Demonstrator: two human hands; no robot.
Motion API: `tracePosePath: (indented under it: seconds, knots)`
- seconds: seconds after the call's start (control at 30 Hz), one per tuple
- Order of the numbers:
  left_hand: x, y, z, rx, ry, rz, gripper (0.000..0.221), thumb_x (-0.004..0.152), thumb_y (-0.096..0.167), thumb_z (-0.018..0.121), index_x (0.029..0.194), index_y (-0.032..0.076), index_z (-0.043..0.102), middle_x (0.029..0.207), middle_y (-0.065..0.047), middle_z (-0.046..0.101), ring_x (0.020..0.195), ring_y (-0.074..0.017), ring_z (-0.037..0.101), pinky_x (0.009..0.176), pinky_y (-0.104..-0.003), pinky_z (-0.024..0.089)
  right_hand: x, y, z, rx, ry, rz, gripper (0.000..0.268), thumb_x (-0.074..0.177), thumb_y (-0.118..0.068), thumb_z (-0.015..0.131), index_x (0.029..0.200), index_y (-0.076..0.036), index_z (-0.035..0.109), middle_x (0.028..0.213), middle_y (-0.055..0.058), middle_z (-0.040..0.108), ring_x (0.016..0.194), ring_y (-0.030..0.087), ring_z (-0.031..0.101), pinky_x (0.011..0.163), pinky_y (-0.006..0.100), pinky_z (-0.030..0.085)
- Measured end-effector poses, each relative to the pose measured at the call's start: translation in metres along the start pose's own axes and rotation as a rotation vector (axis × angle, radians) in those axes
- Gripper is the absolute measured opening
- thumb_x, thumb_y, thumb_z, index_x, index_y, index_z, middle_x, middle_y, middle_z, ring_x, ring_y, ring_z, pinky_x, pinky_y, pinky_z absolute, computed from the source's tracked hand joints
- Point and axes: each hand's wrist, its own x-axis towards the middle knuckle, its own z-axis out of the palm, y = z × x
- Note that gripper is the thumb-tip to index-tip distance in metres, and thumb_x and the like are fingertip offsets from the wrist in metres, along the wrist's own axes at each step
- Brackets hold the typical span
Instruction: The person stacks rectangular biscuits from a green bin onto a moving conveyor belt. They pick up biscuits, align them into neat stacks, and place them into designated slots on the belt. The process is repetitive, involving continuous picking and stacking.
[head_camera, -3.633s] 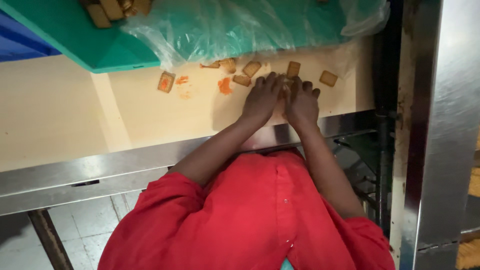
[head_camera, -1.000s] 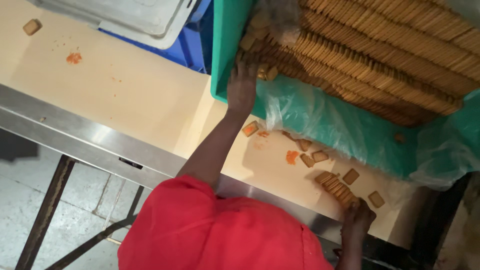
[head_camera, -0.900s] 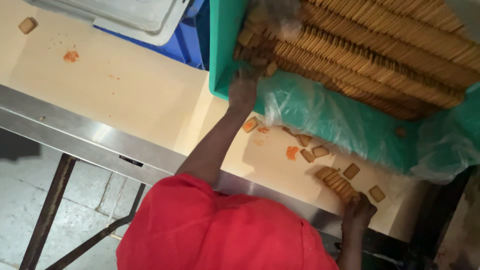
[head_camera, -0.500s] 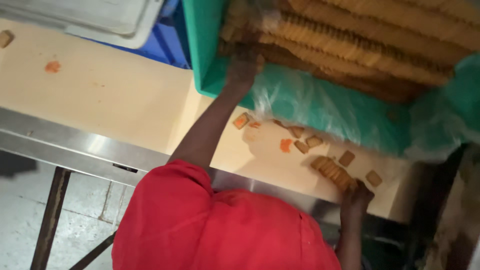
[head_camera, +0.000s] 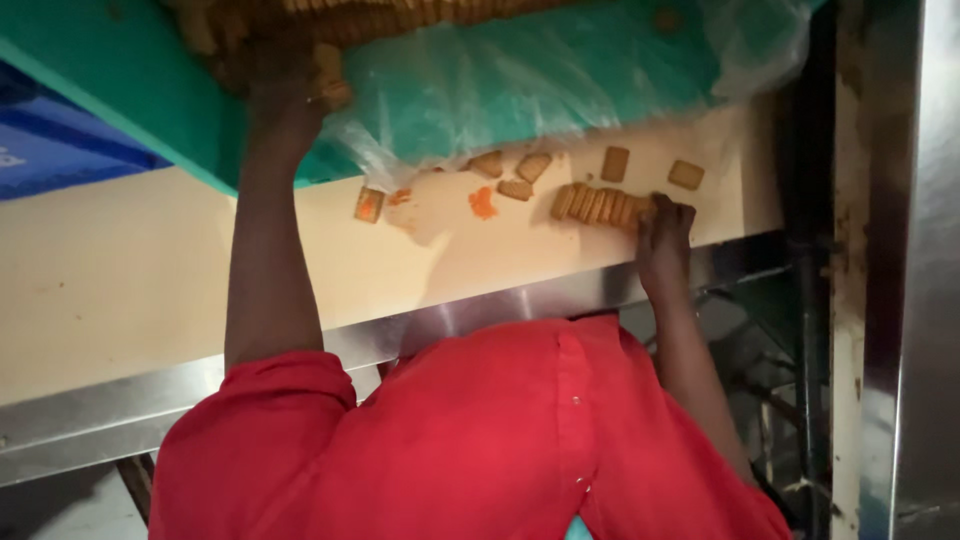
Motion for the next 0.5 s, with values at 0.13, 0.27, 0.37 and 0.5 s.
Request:
tracePosePath:
  seconds: [0.13,0.27,0.37,0.5]
  knots:
    - [-0.022,0.036,-0.023,0.008,0.203,0.021,0.047,0.097,0.011,0.079,0.138,-0.001,0.061,0.13,-0.026,0.059,0.132,-0.0526,0.048,0.112,-0.057,0.039,0.0,-0.009,-0.001,0.054,0.043,-0.015,0.039,0.107,-0.016,0.055,0.144,-0.003,0.051,0.131,0.025,0.047,0.116,0.047,0.057,0.095,0.053,0.05]
    - [-0.074,0.112,0.002,-0.245,0.338,0.039,0.045,0.095,0.006,0.077,0.135,0.005,0.056,0.135,-0.018,0.064,0.127,-0.0411,0.056,0.111,-0.049,0.045,-0.001,-0.01,-0.003,0.045,0.03,0.05,0.037,0.107,-0.015,0.056,0.142,-0.003,0.053,0.129,0.025,0.048,0.113,0.046,0.058,0.095,0.052,0.05]
    - [-0.117,0.208,0.06,-0.273,0.12,0.117,0.052,0.094,0.018,0.069,0.143,0.005,0.057,0.14,-0.02,0.057,0.129,-0.0403,0.053,0.11,-0.05,0.041,0.003,-0.011,-0.002,0.036,0.032,0.047,0.038,0.106,-0.013,0.058,0.142,-0.002,0.054,0.129,0.026,0.048,0.114,0.047,0.058,0.095,0.052,0.05]
    - [-0.124,0.276,0.093,-0.1,0.039,0.351,0.046,0.092,0.019,0.069,0.133,0.003,0.056,0.131,-0.015,0.058,0.116,-0.0363,0.055,0.1,-0.051,0.047,0.002,-0.014,-0.003,0.026,-0.002,0.01,0.044,0.103,-0.009,0.06,0.146,-0.004,0.053,0.132,0.025,0.05,0.119,0.046,0.057,0.099,0.051,0.05]
